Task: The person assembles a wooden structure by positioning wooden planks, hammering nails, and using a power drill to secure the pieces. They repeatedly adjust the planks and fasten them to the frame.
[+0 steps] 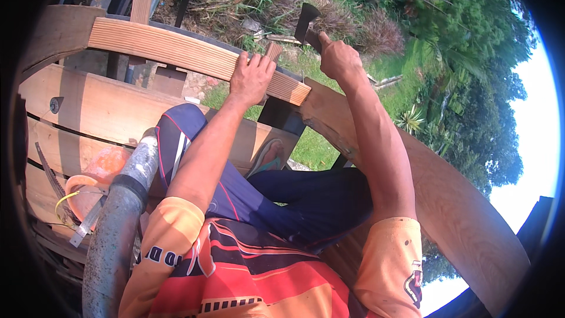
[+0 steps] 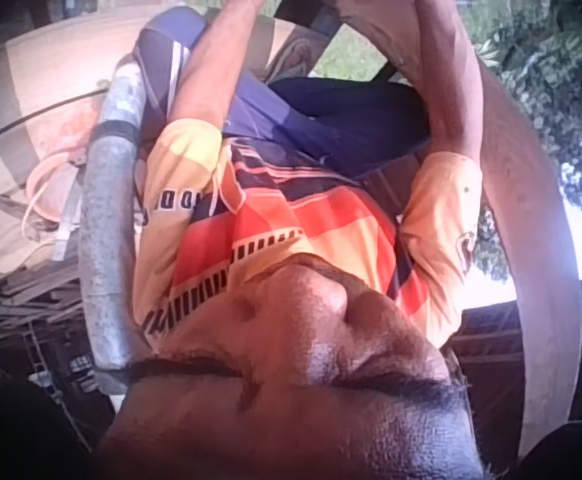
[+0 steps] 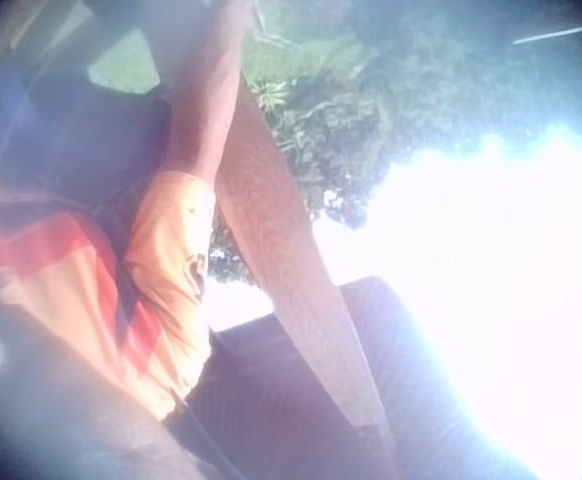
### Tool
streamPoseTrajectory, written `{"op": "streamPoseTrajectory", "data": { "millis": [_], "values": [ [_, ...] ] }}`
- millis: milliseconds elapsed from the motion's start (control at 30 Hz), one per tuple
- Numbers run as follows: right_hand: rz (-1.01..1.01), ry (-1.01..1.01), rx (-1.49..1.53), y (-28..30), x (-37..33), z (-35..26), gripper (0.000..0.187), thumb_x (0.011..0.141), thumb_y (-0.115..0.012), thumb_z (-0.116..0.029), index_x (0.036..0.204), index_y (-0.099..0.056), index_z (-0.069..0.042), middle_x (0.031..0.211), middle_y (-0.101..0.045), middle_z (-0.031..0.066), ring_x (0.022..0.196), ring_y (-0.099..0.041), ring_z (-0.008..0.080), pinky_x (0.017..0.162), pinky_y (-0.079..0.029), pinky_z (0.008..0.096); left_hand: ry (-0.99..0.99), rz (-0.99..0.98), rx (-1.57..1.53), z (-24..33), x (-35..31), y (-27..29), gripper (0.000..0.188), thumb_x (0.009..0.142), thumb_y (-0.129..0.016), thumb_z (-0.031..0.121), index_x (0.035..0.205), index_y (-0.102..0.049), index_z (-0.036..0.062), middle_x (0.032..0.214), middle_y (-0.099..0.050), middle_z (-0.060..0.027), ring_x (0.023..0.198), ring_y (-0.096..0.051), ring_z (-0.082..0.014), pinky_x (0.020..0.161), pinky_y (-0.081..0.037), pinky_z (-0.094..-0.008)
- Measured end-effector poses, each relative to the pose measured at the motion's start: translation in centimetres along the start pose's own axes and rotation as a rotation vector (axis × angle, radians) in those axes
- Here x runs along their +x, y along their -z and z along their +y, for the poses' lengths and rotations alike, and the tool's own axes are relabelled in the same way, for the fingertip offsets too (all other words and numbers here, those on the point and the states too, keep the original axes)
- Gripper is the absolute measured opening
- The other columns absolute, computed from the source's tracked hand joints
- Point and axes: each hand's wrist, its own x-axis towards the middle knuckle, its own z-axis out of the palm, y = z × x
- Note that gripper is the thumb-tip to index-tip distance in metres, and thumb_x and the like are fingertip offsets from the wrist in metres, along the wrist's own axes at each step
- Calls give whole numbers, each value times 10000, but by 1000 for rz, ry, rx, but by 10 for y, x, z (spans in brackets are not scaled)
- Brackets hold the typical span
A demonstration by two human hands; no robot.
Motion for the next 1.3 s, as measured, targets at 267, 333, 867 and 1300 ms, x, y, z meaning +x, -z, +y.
{"op": "streamPoseTrajectory", "data": {
  "millis": [267, 333, 867, 1300],
  "values": [
    [84, 86, 49, 16, 3, 16, 731, 909, -697, -180, 1595, -444, -197, 1076, -745, 266, 988, -735, 439, 853, -587, 544, -31, -57, 32, 3, -2, 2, 235, 946, -641, 207, 1175, -645, 152, 1102, -610, -24, 1169, -573, -222, 1117, -320, -517],
    [200, -18, 111, 30, 1, 11, 733, 931, -685, -200, 1610, -407, -208, 1042, -740, 281, 965, -733, 457, 834, -586, 558, -39, -67, 90, 0, -1, 0, 234, 945, -640, 200, 1174, -646, 151, 1105, -610, -25, 1173, -571, -219, 1115, -319, -514],
    [66, -41, 73, -6, -4, 11, 695, 908, -685, -160, 1570, -476, -191, 1099, -749, 246, 1024, -735, 433, 870, -592, 540, -31, -58, -32, -1, -2, 6, 408, 793, -778, 223, 1167, -629, 156, 1089, -607, -32, 1149, -574, -233, 1108, -321, -504],
    [185, -18, 99, 34, -1, 7, 689, 954, -708, -224, 1580, -424, -176, 1001, -740, 293, 911, -743, 465, 799, -594, 559, -58, -86, 159, 0, -4, -4, 280, 923, -646, 200, 1200, -657, 157, 1097, -585, -3, 1168, -567, -198, 1101, -338, -478]
  ]
}}
